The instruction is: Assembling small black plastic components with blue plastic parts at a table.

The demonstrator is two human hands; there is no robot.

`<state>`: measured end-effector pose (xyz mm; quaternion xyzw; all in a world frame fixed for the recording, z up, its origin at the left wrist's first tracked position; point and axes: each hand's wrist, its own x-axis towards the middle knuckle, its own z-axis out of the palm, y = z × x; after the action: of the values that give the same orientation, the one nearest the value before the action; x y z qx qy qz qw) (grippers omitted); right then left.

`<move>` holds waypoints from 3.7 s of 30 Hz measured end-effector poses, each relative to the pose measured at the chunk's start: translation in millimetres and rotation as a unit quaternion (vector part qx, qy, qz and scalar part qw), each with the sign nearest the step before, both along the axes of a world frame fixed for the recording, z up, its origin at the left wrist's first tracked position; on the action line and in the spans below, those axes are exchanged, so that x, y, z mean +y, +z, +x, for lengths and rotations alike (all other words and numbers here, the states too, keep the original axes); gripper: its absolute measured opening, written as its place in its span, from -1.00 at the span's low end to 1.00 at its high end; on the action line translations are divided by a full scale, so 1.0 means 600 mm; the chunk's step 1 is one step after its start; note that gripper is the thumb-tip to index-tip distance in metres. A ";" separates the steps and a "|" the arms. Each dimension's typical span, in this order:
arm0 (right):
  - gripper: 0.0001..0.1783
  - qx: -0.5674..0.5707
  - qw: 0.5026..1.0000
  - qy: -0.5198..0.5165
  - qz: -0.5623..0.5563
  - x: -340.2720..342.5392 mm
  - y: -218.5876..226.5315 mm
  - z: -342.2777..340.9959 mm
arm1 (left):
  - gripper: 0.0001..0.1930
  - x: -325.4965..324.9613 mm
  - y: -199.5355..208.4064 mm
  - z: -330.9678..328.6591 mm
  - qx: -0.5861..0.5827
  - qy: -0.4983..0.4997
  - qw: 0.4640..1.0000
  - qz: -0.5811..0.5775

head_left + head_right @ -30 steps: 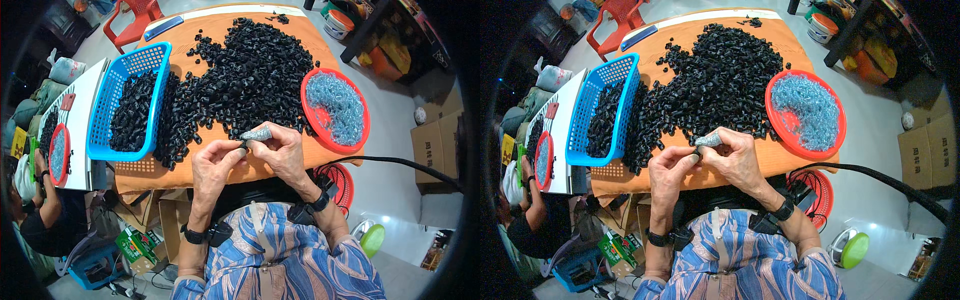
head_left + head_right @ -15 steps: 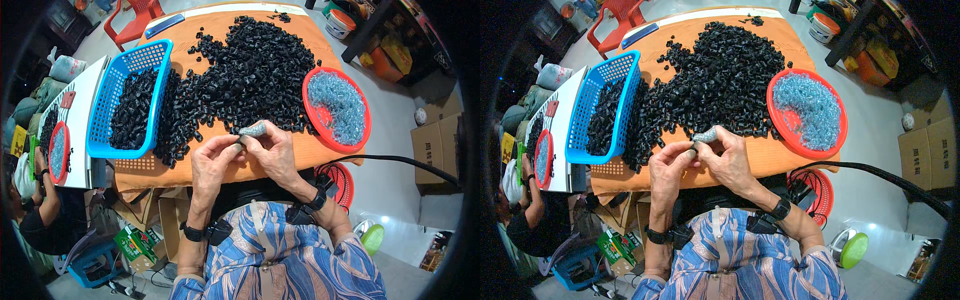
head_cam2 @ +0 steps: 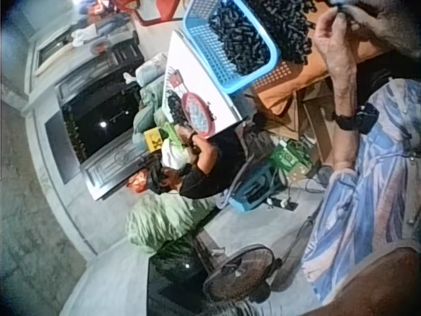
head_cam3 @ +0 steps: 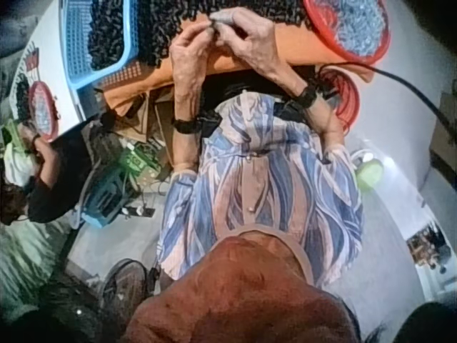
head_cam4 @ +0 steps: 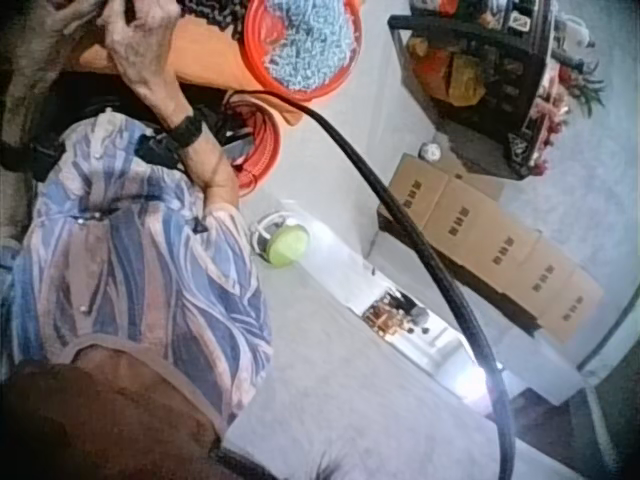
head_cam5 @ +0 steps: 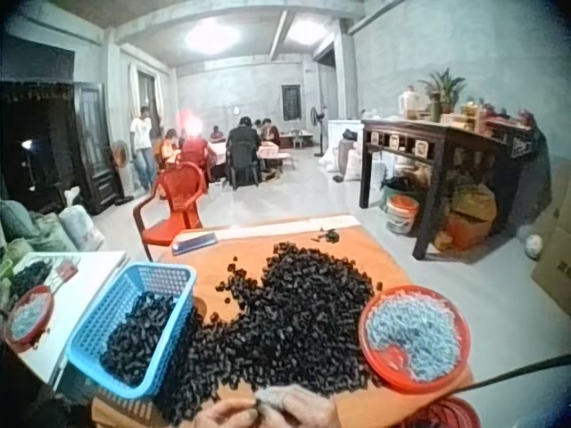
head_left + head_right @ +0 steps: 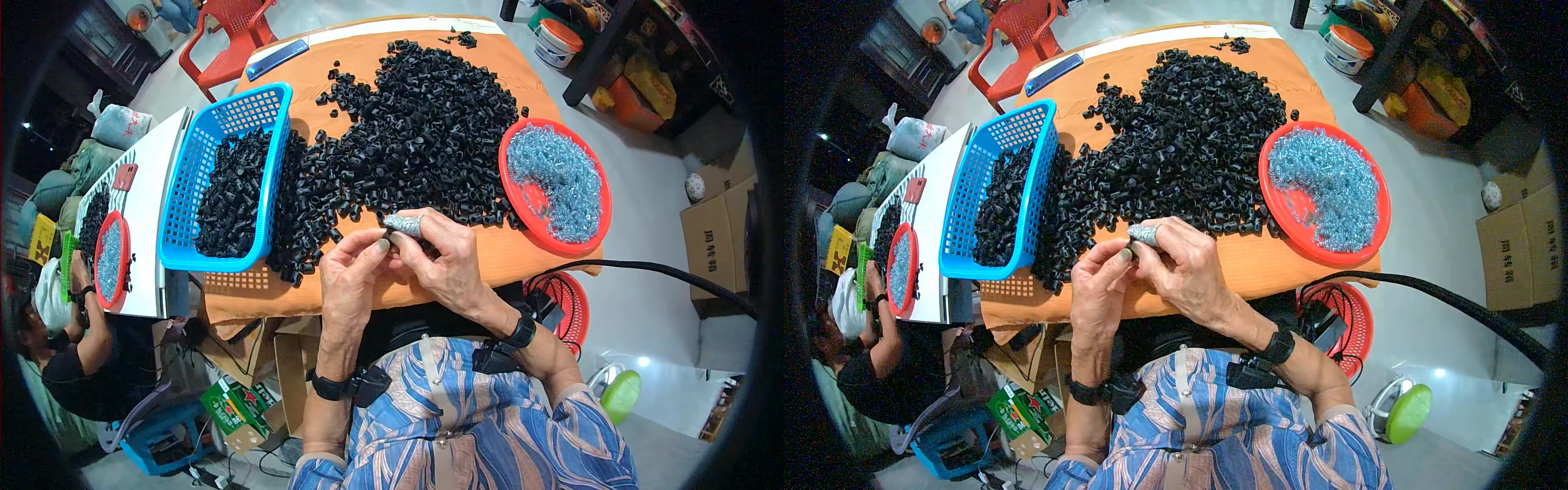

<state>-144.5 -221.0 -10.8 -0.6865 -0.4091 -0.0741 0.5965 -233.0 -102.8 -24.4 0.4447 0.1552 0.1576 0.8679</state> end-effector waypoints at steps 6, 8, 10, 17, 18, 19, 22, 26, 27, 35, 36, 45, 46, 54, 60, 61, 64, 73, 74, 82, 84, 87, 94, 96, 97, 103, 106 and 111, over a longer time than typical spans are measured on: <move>-0.67 -0.036 0.996 0.065 -0.041 -0.008 0.005 0.005 | -0.82 0.004 0.006 0.002 0.010 -0.002 1.000 -0.009; -0.70 -0.036 0.997 0.050 -0.051 -0.008 -0.001 0.007 | -0.84 0.003 0.007 0.004 0.005 -0.020 1.000 0.000; -0.70 -0.056 0.996 0.041 -0.054 -0.005 -0.004 0.006 | -0.84 0.003 0.009 0.001 0.013 -0.019 1.000 0.005; -0.72 -0.182 0.979 0.016 -0.089 -0.007 -0.009 0.009 | -0.86 -0.005 0.007 -0.002 0.029 0.009 0.999 0.026; -0.72 -0.180 0.979 0.016 -0.092 -0.008 -0.009 0.010 | -0.86 -0.006 0.008 -0.001 0.032 0.007 0.999 0.023; -0.73 -0.194 0.978 0.008 -0.079 -0.006 -0.009 0.011 | -0.86 -0.007 0.009 0.001 0.039 0.008 0.999 0.028; -0.75 -0.205 0.977 0.000 -0.066 -0.001 -0.012 0.012 | -0.86 -0.008 0.008 0.004 0.043 0.022 0.998 0.036; -0.77 -0.232 0.969 0.010 -0.086 0.000 -0.014 0.008 | -0.87 -0.007 0.012 0.002 0.027 0.021 0.998 0.044; -0.77 -0.236 0.969 0.008 -0.074 0.002 -0.016 0.009 | -0.87 -0.006 0.008 0.004 0.032 0.027 0.998 0.045; -0.73 -0.101 0.993 0.025 -0.048 -0.009 -0.011 0.013 | -0.80 0.003 -0.006 -0.001 0.040 -0.003 0.999 -0.008; -0.73 -0.047 0.997 0.029 -0.050 -0.010 -0.010 0.012 | -0.80 0.005 -0.008 0.000 0.044 -0.004 0.999 -0.014; -0.72 -0.128 0.990 0.032 -0.052 -0.012 -0.019 0.019 | -0.84 0.019 -0.002 -0.001 0.056 -0.023 0.998 0.006; -0.72 -0.127 0.990 0.037 -0.048 -0.011 -0.018 0.018 | -0.84 0.018 0.001 -0.003 0.055 -0.016 0.998 0.009; -0.63 -0.065 0.991 0.059 -0.096 -0.037 0.012 0.015 | -0.87 -0.003 0.023 -0.003 0.071 -0.041 0.993 0.087; -0.68 0.026 0.993 0.024 -0.110 -0.087 0.032 0.015 | -0.94 0.026 0.101 -0.027 0.062 0.192 0.925 0.322; -0.72 0.051 0.992 0.020 -0.112 -0.094 0.031 0.017 | -0.95 0.044 0.122 -0.028 0.069 0.236 0.909 0.337; -0.80 0.097 0.990 0.013 -0.105 -0.097 0.019 0.020 | -0.85 0.133 0.133 -0.016 0.123 0.338 0.841 0.405; -0.89 0.235 0.971 -0.048 -0.017 -0.112 -0.006 0.022 | -0.86 0.081 0.114 0.006 0.063 0.140 0.940 0.305; -0.89 0.236 0.970 -0.054 -0.019 -0.120 -0.011 0.023 | -0.86 0.068 0.097 0.010 0.088 0.081 0.947 0.297; -0.89 0.265 0.962 -0.048 -0.035 -0.138 -0.010 0.025 | -0.77 0.017 0.051 0.045 0.115 0.074 0.810 0.570; -0.89 0.272 0.960 -0.063 -0.038 -0.139 -0.006 0.023 | -0.78 0.014 0.042 0.054 0.103 0.074 0.804 0.581; -0.87 0.218 0.975 -0.048 -0.023 -0.134 -0.012 0.025 | -0.83 0.016 0.033 0.050 0.088 0.085 0.792 0.598; -0.90 0.110 0.991 -0.059 -0.042 -0.143 -0.013 0.033 | -0.86 0.009 0.027 0.049 0.112 0.088 0.814 0.563; -0.91 0.039 0.991 -0.127 -0.032 -0.149 0.000 0.043 | -0.84 0.022 0.011 0.039 0.110 0.073 0.872 0.472; -0.91 0.001 0.982 -0.180 -0.052 -0.159 0.012 0.052 | -0.83 0.020 0.015 0.034 0.109 0.076 0.898 0.419; -0.91 -0.054 0.931 -0.268 -0.241 -0.222 0.039 0.124 | -0.86 0.016 0.053 -0.001 0.072 0.005 0.987 0.147; -0.89 -0.074 0.915 -0.264 -0.297 -0.226 0.047 0.130 | -0.85 0.015 0.039 -0.008 0.097 -0.005 0.987 0.132; -0.96 -0.062 0.905 -0.233 -0.351 -0.220 0.029 0.137 | -0.84 0.018 0.037 -0.016 0.099 -0.006 0.986 0.137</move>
<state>-62.4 -353.0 6.5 -0.9214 -0.2732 -0.1048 0.2558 -242.7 -91.8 -2.0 0.5740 0.2143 0.1278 0.7799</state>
